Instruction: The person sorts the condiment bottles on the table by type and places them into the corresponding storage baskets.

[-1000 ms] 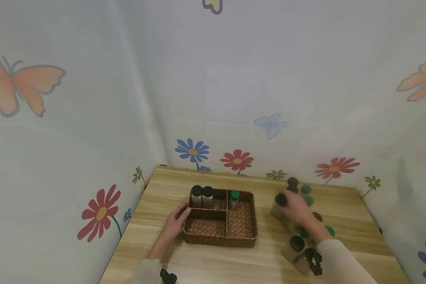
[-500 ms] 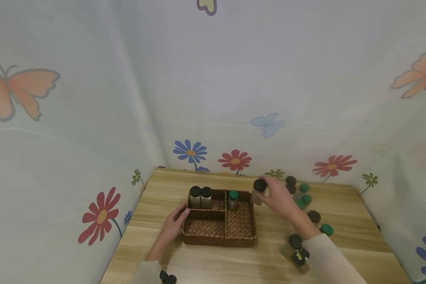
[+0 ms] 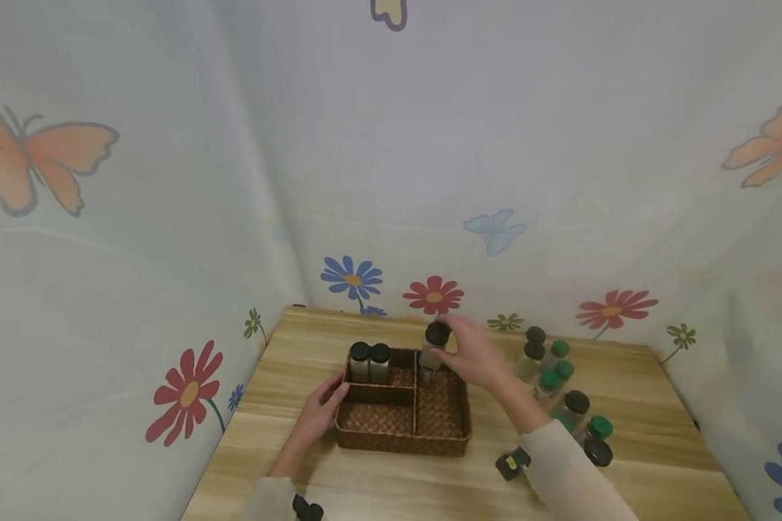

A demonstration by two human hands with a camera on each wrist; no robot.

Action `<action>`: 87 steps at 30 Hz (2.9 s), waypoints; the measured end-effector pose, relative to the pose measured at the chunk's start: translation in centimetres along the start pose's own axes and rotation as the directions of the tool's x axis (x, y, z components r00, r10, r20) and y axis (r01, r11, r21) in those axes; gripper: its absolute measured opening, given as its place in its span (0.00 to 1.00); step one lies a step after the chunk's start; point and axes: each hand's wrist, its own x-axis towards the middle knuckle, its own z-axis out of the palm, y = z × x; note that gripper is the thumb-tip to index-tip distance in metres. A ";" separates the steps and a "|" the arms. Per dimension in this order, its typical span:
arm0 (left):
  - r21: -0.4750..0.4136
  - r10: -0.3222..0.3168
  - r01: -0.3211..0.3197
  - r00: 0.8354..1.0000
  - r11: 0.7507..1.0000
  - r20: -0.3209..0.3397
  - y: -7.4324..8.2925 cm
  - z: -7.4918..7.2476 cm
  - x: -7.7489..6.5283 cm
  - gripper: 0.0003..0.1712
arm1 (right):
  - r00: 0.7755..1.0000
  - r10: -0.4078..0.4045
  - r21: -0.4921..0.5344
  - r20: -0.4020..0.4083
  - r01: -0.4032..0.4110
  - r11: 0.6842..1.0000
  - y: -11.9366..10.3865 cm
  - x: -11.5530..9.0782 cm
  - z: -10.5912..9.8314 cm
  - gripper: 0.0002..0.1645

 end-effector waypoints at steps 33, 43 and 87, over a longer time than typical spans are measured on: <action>-0.023 0.005 -0.005 1.000 1.000 0.002 0.3 0.2 0.0 0.38 | 0.982 0.091 0.118 0.166 -0.111 0.987 1.3 2.5 10.1 0.30; -0.020 0.015 -0.015 1.000 1.000 0.005 0.3 0.1 -0.1 0.38 | 0.979 0.096 0.099 0.181 -0.116 0.988 2.1 2.9 11.0 0.27; 0.007 -0.006 0.006 1.000 1.000 0.019 -0.6 0.0 -0.2 0.42 | 0.971 0.091 -0.020 0.221 -0.089 0.996 2.2 2.5 11.9 0.33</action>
